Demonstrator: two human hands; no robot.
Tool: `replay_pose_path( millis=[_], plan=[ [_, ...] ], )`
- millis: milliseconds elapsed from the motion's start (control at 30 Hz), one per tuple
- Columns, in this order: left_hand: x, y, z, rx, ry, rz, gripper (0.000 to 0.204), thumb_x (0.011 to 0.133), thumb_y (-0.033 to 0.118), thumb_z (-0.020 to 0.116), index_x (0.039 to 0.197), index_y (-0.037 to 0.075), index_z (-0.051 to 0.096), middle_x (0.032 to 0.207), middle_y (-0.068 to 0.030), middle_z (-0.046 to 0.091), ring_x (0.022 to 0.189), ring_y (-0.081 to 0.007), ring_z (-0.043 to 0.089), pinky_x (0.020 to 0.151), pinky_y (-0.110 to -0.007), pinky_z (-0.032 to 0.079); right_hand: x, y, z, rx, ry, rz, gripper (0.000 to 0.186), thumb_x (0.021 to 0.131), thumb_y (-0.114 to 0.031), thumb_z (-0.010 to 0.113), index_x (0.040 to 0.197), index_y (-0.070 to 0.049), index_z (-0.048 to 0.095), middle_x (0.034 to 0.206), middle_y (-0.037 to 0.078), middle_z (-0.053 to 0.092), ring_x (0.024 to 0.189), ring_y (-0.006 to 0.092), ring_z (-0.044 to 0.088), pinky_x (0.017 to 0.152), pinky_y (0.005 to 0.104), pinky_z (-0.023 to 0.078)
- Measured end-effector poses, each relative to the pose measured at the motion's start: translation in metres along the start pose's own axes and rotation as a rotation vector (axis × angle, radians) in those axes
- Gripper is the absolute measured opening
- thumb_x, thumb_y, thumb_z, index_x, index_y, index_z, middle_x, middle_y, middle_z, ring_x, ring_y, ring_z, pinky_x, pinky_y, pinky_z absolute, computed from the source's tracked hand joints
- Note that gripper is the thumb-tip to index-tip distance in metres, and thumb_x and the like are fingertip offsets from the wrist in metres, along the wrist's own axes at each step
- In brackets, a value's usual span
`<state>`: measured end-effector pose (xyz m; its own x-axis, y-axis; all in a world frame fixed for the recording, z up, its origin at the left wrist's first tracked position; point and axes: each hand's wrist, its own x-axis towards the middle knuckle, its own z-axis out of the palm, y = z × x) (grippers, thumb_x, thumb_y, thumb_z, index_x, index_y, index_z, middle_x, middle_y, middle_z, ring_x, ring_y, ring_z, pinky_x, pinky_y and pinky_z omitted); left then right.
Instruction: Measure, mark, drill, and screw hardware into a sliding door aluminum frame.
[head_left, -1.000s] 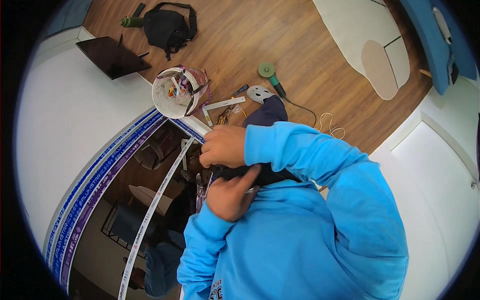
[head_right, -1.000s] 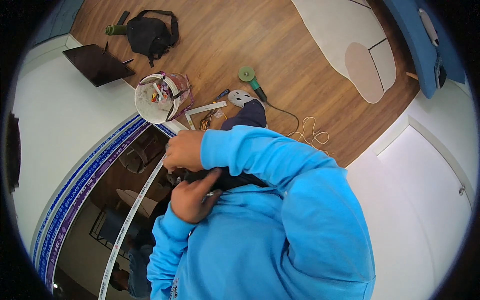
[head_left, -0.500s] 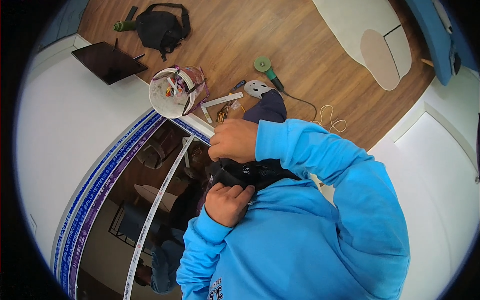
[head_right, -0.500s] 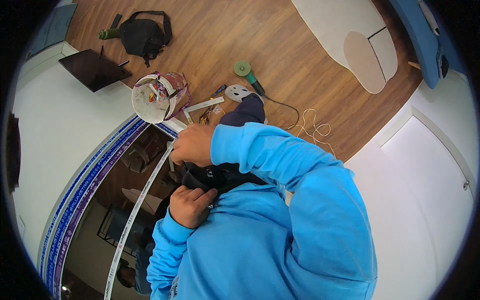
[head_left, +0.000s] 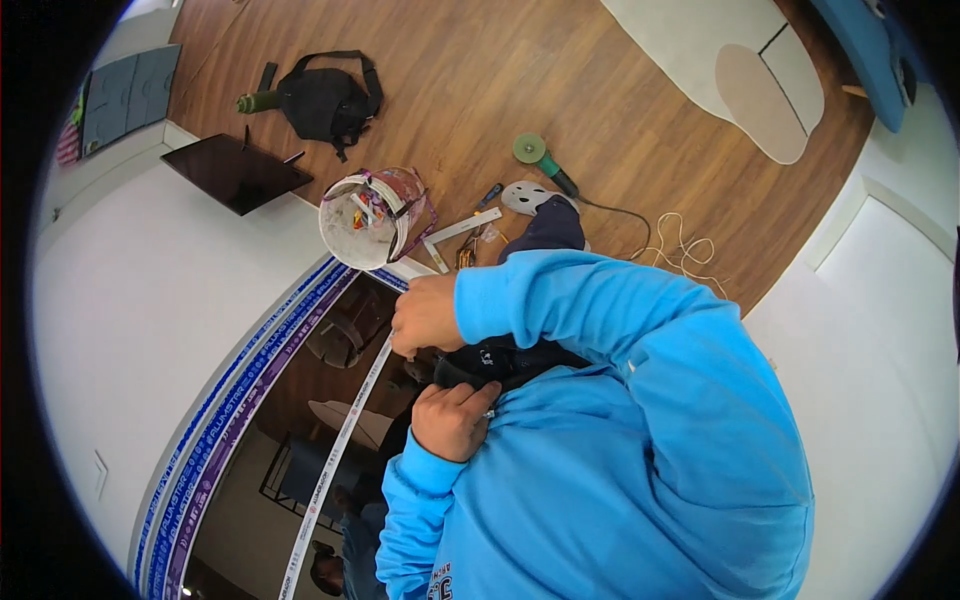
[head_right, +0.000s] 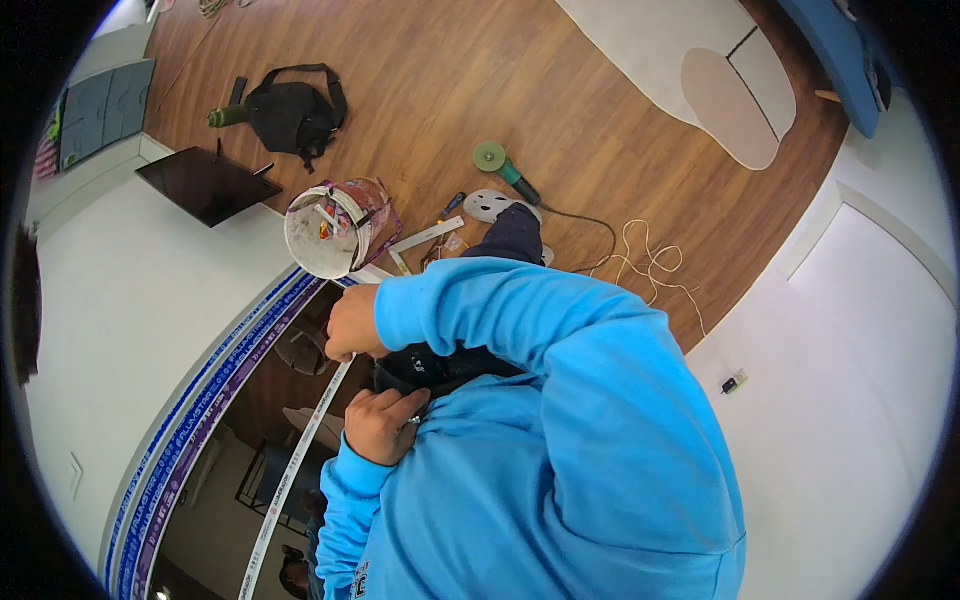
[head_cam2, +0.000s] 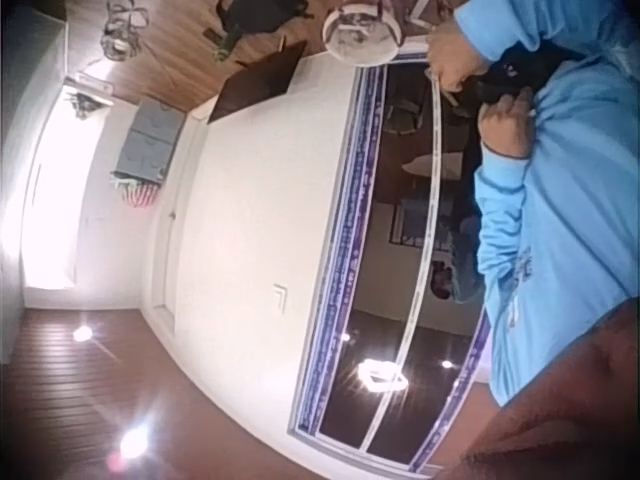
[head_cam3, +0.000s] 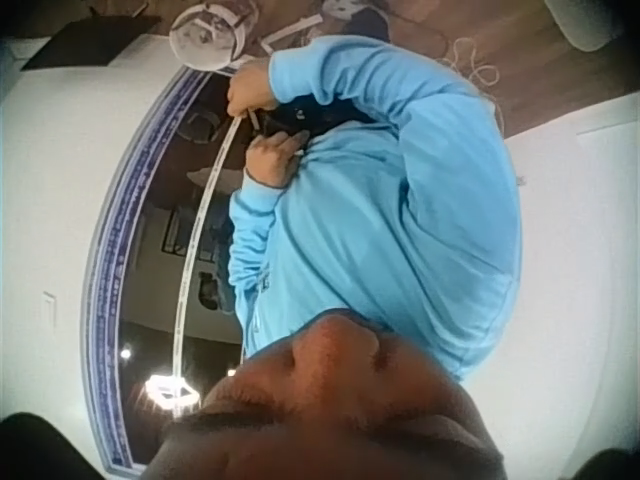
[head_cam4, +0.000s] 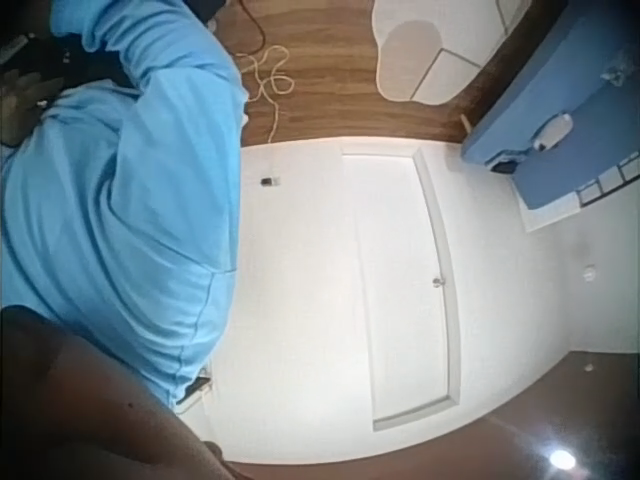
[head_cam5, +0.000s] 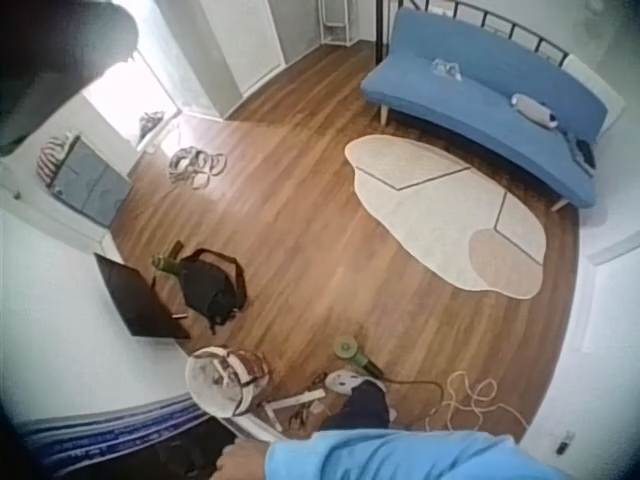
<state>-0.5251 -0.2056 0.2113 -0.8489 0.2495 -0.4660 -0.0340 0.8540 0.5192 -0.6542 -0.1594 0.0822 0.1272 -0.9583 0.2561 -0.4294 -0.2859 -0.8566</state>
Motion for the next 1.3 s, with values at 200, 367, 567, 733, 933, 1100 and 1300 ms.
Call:
replay_pose_path(
  millis=[200,367,567,733,933,1100,1300],
  plan=[
    [0.000,-0.014,0.019,-0.284,0.157,-0.127,0.022,0.075,0.008,0.069,0.097,0.008,0.066,0.076,-0.0101,0.065,0.066,-0.0298,0.062,0.061,-0.037,0.048,-0.039,-0.019,-0.022,-0.109,0.019,0.222,0.026,0.069,-0.011,0.064,0.093,-0.018,0.060,0.092,0.004,0.061,0.092,0.0262,0.059,0.071,0.0409,0.044],
    [-0.005,-0.035,0.041,-0.554,0.415,-0.495,0.024,0.082,0.016,0.067,0.103,0.004,0.063,0.077,-0.0157,0.065,0.063,-0.0284,0.065,0.058,-0.034,0.050,-0.062,-0.033,-0.037,-0.070,-0.039,0.269,0.031,0.069,-0.010,0.065,0.099,-0.017,0.060,0.092,0.006,0.059,0.094,0.0268,0.057,0.073,0.0411,0.045],
    [-0.012,-0.051,0.060,-0.465,0.385,-0.465,0.024,0.084,0.022,0.064,0.102,0.007,0.064,0.082,-0.0164,0.066,0.070,-0.0345,0.064,0.062,-0.039,0.051,-0.094,-0.037,-0.066,-0.008,-0.238,0.337,0.024,0.068,-0.005,0.066,0.091,-0.010,0.066,0.089,0.010,0.060,0.087,0.0306,0.058,0.068,0.0404,0.047],
    [-0.019,-0.047,0.063,-0.485,0.530,-0.507,0.017,0.084,0.022,0.064,0.094,0.007,0.065,0.083,-0.0136,0.067,0.071,-0.0345,0.063,0.062,-0.042,0.050,-0.126,-0.056,-0.075,0.198,-0.737,0.557,0.013,0.067,-0.005,0.068,0.080,-0.008,0.070,0.074,0.010,0.062,0.073,0.0306,0.059,0.064,0.0421,0.047],
    [-0.029,-0.046,0.068,-0.530,0.677,-0.519,0.017,0.084,0.019,0.065,0.096,0.007,0.066,0.082,-0.0133,0.067,0.068,-0.0325,0.064,0.060,-0.038,0.050,-0.107,-0.047,-0.083,0.310,-0.824,0.623,0.028,0.071,-0.014,0.070,0.100,-0.011,0.071,0.092,0.012,0.068,0.087,0.0317,0.063,0.075,0.0400,0.050],
    [-0.097,-0.042,0.145,-0.968,0.923,-0.922,0.028,0.086,0.023,0.065,0.100,-0.001,0.064,0.080,-0.0184,0.067,0.069,-0.0233,0.065,0.062,-0.033,0.048,-0.031,0.003,-0.079,-0.011,-0.509,0.525,0.041,0.073,-0.023,0.072,0.110,-0.008,0.063,0.098,0.016,0.064,0.091,0.0343,0.061,0.076,0.0425,0.049],
    [-0.175,0.078,0.306,-0.784,0.221,-1.669,0.034,0.087,0.035,0.059,0.097,0.004,0.068,0.086,-0.0169,0.069,0.076,-0.0334,0.066,0.071,-0.039,0.051,0.093,0.055,0.066,0.387,-0.817,0.329,0.046,0.081,-0.039,0.067,0.116,-0.010,0.063,0.100,0.010,0.068,0.090,0.0212,0.063,0.079,0.0347,0.050]
  ],
)
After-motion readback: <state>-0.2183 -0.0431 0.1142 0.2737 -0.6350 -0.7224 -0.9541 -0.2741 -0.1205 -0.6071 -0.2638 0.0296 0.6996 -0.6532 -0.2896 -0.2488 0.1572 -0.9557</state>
